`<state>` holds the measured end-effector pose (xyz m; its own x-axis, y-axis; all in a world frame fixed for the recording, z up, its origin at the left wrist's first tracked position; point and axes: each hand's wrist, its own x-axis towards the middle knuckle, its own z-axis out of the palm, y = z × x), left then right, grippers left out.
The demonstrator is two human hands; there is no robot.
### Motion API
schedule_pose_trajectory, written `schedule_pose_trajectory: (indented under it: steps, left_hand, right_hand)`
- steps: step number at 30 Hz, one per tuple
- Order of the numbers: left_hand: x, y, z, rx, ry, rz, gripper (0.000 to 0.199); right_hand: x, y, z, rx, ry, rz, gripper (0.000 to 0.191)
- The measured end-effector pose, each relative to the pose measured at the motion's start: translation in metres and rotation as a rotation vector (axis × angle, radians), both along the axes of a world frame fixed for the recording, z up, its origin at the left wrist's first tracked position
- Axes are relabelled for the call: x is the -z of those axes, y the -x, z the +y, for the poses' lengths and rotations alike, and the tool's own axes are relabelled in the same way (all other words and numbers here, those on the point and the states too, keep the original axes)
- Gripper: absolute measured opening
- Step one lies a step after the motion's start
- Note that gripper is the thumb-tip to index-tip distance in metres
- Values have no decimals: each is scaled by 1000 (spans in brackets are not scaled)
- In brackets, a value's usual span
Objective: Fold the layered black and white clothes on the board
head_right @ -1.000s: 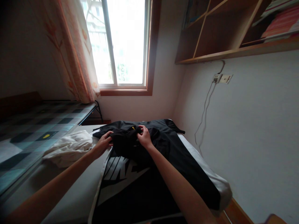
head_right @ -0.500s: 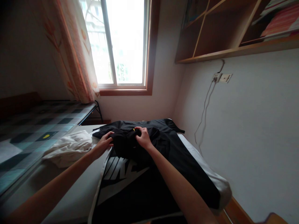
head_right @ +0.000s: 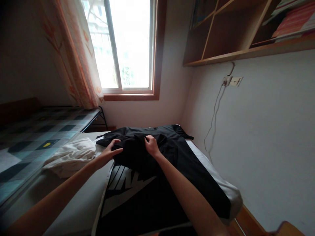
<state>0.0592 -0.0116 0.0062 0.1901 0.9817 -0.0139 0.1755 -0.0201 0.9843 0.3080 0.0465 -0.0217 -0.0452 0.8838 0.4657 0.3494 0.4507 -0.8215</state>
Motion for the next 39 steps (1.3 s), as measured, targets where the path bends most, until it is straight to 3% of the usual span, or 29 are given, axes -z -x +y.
schedule_pose_trajectory:
  steps: [5,7,9,14,16,18,21,23,28,31,34,39]
  left_hand:
    - [10,-1,1,61,-68,200,105]
    - [15,2,3,118,-82,223,108]
    - [20,5,6,186,-103,231,99]
    - [28,9,13,282,14,251,39]
    - [28,10,14,321,50,233,28]
    - [27,10,14,251,33,177,29]
    - [24,10,11,5,10,20,50]
    - [21,9,8,-88,58,-92,61]
    - [14,5,5,4,194,-310,54]
    - [19,2,6,-14,208,-384,52]
    - [29,-2,7,-23,249,-413,53]
    - [35,-14,-1,-37,246,-316,68]
  right_hand:
    - [2,-6,1,42,86,137,52]
    - [2,-9,1,72,130,197,55]
    - [2,-12,2,95,154,256,56]
    - [6,-16,3,118,185,346,55]
    - [9,-17,5,123,190,373,52]
    - [11,-17,7,113,194,399,47]
    - [12,-16,9,78,221,413,38]
    - [12,-16,8,21,246,393,37]
    - [11,-15,7,-165,268,294,31]
    - [12,-14,8,-145,241,310,33]
    - [14,-12,8,-115,254,522,33]
    - [4,-4,4,-262,370,832,17]
